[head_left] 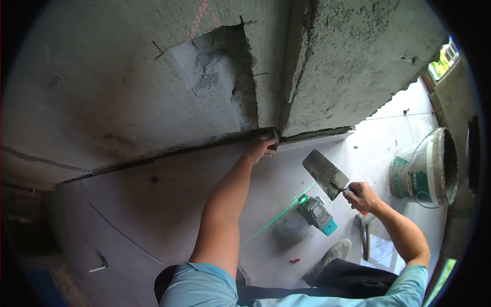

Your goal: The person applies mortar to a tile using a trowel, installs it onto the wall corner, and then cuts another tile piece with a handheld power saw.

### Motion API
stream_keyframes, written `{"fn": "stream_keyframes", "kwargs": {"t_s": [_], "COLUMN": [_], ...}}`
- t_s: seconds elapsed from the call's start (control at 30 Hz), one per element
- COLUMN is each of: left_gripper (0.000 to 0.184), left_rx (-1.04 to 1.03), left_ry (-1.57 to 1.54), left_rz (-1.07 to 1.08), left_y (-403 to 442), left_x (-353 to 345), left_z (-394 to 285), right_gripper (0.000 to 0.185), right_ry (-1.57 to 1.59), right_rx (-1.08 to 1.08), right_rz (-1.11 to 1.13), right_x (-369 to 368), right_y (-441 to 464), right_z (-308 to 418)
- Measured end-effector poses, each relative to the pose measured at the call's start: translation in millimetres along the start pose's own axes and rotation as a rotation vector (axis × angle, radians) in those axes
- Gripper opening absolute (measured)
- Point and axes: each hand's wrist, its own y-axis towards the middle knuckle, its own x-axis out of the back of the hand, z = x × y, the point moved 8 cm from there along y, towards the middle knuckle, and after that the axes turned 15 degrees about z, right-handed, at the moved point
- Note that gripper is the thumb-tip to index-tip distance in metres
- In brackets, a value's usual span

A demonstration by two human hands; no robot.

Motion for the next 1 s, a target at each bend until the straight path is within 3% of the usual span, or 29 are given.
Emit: {"fn": "stream_keyframes", "kwargs": {"t_s": [0.2,0.4,0.7,0.83,1.0], "left_gripper": [0.053,0.057,0.067,0.065,0.076], "left_rx": [0.013,-0.192,-0.244,-0.246,-0.202], "left_ry": [0.036,-0.147,-0.135,-0.148,-0.112], "left_rz": [-0.073,-0.23,-0.151,-0.143,-0.074], "left_y": [-5,16,13,13,13], "left_x": [0,28,11,12,11], "left_z": [-3,20,24,35,36], "right_gripper": [0.032,0.033,0.035,0.038,0.041], "right_ry": [0.056,0.038,0.071,-0.122,-0.193], "right_rx": [-0.043,-0.056,-0.027,-0.042,0.026], "right_rz": [0.02,0.052,0.015,0.014,-0.014], "right_x": [-10,-18,-13,-10,-4], "right_y": [3,-2,-7,-3,-2], "right_z": [-15,-25,-20,-26,-19]}}
